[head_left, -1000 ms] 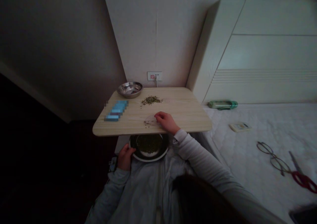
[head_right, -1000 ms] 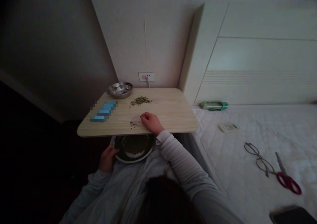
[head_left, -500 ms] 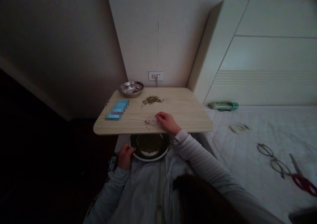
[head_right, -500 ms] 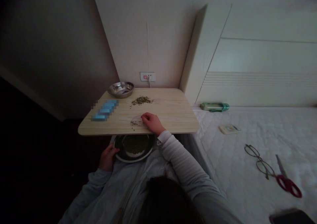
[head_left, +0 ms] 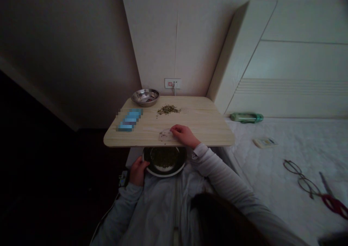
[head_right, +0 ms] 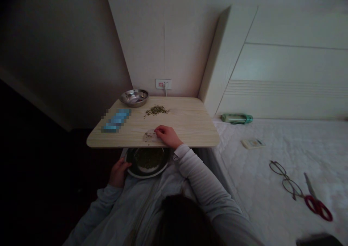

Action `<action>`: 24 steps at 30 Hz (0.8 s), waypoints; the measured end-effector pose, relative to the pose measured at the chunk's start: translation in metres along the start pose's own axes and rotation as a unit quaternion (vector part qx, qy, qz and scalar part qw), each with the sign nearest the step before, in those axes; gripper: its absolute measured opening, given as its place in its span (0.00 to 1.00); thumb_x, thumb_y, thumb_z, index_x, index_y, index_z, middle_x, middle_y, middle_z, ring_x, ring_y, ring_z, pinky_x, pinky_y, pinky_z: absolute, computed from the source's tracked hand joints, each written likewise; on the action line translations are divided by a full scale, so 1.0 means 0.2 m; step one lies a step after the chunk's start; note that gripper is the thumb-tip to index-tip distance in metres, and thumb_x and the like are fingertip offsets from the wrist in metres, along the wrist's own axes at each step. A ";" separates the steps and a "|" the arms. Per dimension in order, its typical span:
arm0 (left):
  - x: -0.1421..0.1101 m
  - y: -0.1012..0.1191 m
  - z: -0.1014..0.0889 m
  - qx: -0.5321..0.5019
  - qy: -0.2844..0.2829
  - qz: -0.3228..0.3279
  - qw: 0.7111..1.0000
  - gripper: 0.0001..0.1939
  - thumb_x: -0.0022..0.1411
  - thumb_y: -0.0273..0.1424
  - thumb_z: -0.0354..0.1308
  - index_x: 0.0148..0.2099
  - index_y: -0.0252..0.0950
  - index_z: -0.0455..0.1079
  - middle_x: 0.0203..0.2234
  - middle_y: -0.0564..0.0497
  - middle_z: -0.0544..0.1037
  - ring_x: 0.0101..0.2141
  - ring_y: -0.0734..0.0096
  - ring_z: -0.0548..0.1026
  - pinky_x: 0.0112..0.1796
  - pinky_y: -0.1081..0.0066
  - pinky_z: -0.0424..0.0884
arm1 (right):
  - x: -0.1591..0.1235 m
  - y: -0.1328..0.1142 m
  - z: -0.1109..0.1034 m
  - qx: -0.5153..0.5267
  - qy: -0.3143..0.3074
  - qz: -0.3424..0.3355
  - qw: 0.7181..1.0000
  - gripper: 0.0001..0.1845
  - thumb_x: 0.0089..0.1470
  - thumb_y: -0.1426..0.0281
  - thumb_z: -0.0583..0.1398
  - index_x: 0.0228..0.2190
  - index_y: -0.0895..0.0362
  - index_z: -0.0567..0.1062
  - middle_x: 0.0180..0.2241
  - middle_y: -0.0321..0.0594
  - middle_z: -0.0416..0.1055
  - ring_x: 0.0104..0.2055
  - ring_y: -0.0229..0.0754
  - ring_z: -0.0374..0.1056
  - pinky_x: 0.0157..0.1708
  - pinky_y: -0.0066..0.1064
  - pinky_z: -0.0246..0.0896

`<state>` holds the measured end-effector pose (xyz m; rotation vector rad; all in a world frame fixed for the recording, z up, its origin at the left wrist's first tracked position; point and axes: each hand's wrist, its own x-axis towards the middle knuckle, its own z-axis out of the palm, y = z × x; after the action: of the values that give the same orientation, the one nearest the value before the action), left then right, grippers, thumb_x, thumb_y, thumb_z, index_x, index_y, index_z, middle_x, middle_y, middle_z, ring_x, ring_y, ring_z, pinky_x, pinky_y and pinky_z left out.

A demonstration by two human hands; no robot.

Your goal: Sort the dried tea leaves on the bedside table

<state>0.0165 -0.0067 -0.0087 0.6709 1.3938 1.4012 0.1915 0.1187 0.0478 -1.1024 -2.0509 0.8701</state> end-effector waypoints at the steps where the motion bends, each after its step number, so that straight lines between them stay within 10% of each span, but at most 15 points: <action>1: 0.00 0.00 0.00 0.000 0.000 0.003 1.000 0.07 0.36 0.27 0.53 0.24 0.34 0.64 0.14 0.58 0.67 0.20 0.76 0.64 0.24 0.76 0.58 | 0.00 0.00 0.00 0.002 -0.005 0.000 1.000 0.12 0.42 0.66 0.49 0.26 0.60 0.68 0.20 0.34 0.65 0.23 0.30 0.57 0.25 0.22 0.51; 24: 0.00 0.00 0.00 0.010 -0.005 0.011 1.000 0.06 0.37 0.27 0.52 0.24 0.34 0.63 0.15 0.58 0.68 0.19 0.77 0.64 0.23 0.76 0.57 | -0.04 -0.01 0.00 0.056 -0.073 -0.003 0.996 0.13 0.42 0.65 0.50 0.27 0.60 0.68 0.19 0.34 0.64 0.20 0.29 0.55 0.21 0.20 0.49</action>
<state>0.0159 -0.0063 -0.0082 0.7070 1.3986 1.4005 0.1951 0.1104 0.0477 -0.9974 -2.0933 1.0774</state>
